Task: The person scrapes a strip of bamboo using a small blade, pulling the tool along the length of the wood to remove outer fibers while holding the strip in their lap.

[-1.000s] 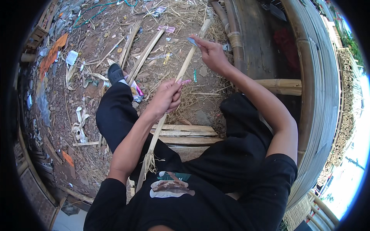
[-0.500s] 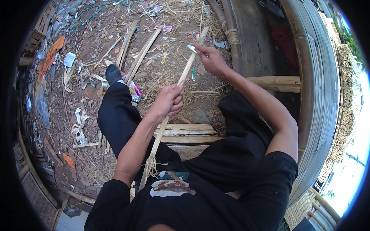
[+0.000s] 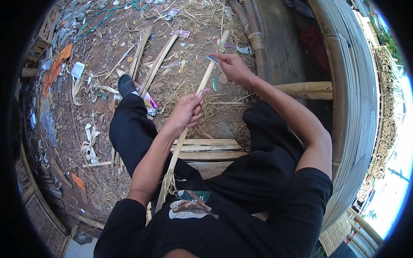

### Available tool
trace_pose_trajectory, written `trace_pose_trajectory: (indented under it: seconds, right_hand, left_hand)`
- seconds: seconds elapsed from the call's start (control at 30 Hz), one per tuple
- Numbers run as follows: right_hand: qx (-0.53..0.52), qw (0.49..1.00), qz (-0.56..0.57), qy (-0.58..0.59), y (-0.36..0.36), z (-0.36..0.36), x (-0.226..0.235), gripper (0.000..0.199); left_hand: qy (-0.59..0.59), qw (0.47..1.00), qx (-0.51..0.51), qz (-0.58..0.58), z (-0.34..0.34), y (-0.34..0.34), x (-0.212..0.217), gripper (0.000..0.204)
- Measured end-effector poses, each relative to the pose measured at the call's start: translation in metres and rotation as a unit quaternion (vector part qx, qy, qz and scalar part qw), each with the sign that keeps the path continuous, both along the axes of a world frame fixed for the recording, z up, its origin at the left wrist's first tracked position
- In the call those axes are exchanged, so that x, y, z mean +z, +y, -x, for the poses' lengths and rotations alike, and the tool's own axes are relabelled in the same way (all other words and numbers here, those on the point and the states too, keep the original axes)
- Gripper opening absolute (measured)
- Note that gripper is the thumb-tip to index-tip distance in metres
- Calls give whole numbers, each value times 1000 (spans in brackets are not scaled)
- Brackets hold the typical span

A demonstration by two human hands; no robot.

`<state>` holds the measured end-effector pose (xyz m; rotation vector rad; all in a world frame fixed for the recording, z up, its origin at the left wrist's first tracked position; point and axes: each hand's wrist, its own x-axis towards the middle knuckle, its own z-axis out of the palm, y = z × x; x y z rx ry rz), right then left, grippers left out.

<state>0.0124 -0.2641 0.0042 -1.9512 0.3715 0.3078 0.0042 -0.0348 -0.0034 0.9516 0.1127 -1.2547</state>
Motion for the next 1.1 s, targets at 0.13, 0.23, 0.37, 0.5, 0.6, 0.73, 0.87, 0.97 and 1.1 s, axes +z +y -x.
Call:
trace_pose_trajectory:
  seconds: [0.13,0.23,0.37,0.5,0.6,0.73,0.87,0.97,1.1]
  right_hand:
    - [82,982,145,-85,-8,-5,-8,36]
    - [107,973,180,-96,-8,-8,4,35]
    - [86,967,172,-166,-3,-15,11,30]
    - [107,934,240,-243,5,-17,15,25]
    - [110,916,269,-276,3,-19,6,24]
    - [103,917,286,-259,2,-18,0,23]
    - [80,913,269,-295,5,-14,-7,19]
    - [58,915,267,-295,4,-13,-10,21]
    - [53,928,251,-269,7,-10,-3,24]
  left_hand:
    - [-13,1000,-14,-11,0,-2,-2,29]
    - [-38,999,-10,-23,-2,-2,-2,30]
    - [-73,997,-9,-34,0,-3,0,31]
    - [-95,994,-16,-53,1,-3,3,31]
    - [-82,995,-14,-53,1,-3,3,32]
    - [-86,994,-19,-58,2,-3,4,32]
    - [-93,994,-19,-58,4,-3,3,33]
    - [-95,993,-26,-64,4,-4,2,33]
    - [-91,994,-21,-57,4,-5,1,34]
